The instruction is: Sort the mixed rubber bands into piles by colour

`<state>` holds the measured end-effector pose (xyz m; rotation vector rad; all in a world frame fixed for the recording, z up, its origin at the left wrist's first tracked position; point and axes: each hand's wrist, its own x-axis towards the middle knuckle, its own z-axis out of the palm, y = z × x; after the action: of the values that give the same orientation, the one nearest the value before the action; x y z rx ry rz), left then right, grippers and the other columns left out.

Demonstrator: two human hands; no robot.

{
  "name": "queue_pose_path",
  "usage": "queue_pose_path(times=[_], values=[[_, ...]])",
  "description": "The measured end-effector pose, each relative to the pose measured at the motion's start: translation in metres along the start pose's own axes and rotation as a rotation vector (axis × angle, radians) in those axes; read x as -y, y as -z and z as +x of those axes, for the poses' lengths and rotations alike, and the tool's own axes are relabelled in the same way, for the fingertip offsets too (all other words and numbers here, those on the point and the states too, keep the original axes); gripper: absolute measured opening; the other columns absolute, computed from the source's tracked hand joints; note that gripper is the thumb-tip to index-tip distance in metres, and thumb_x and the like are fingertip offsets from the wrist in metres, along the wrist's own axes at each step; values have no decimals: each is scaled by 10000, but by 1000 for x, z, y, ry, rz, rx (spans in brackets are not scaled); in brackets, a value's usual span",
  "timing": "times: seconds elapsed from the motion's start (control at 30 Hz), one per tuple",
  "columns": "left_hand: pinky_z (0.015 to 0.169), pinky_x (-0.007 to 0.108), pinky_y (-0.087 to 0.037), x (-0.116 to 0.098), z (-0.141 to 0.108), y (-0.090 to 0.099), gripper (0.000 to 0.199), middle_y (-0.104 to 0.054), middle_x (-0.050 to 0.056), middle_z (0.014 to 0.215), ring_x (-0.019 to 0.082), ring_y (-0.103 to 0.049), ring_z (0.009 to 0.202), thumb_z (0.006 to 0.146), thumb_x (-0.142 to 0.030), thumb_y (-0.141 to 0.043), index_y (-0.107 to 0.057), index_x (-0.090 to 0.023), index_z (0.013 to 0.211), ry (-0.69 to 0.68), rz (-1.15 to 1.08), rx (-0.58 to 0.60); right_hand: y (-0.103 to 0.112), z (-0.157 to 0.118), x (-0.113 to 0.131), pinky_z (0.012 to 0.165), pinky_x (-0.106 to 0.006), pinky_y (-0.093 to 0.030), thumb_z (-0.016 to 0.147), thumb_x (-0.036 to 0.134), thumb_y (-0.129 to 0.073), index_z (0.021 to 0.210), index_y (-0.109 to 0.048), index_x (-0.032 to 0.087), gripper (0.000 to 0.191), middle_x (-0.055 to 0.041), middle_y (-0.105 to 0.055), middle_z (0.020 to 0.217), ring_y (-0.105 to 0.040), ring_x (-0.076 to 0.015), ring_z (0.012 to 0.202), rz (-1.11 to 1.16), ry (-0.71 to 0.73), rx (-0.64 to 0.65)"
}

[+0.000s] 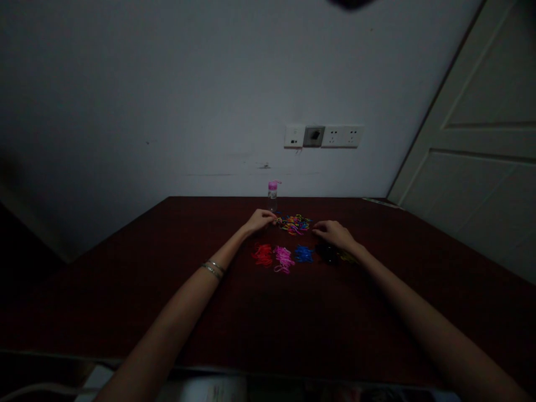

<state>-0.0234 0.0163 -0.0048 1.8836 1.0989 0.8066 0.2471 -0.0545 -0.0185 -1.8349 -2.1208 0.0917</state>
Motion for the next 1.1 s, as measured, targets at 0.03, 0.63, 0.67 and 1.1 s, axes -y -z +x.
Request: queue_pose_path(times=[0.03, 0.63, 0.67, 1.1], values=[[391, 164, -273, 6, 1, 3, 243, -639, 45, 708, 31, -384, 420, 752, -206, -521, -658, -86, 912, 24, -9, -23, 0, 2, 1, 693, -264, -439, 802, 420, -469, 992, -657, 262, 311, -37, -673, 1001, -603, -212, 918, -3, 5, 2], [356, 147, -242, 44, 3, 9, 255, -609, 21, 646, 26, -366, 403, 755, -254, -520, -641, -95, 913, 69, -83, -109, -6, 18, 14, 668, -270, -431, 792, 373, -470, 922, -665, 248, 265, -56, -670, 954, -603, -224, 902, -56, -83, 33], [360, 145, -244, 44, 3, 9, 256, -612, 24, 649, 26, -366, 408, 755, -257, -524, -643, -94, 913, 75, -73, -110, -6, 18, 15, 663, -268, -429, 790, 374, -472, 920, -665, 244, 266, -59, -670, 951, -604, -224, 897, -53, -79, 33], [398, 163, -271, 34, -2, 9, 248, -614, 24, 617, 34, -374, 408, 738, -225, -530, -667, -83, 889, 65, -34, -100, -8, 22, 18, 647, -243, -414, 800, 382, -468, 901, -662, 234, 264, -59, -670, 921, -603, -201, 862, -56, -57, 39]])
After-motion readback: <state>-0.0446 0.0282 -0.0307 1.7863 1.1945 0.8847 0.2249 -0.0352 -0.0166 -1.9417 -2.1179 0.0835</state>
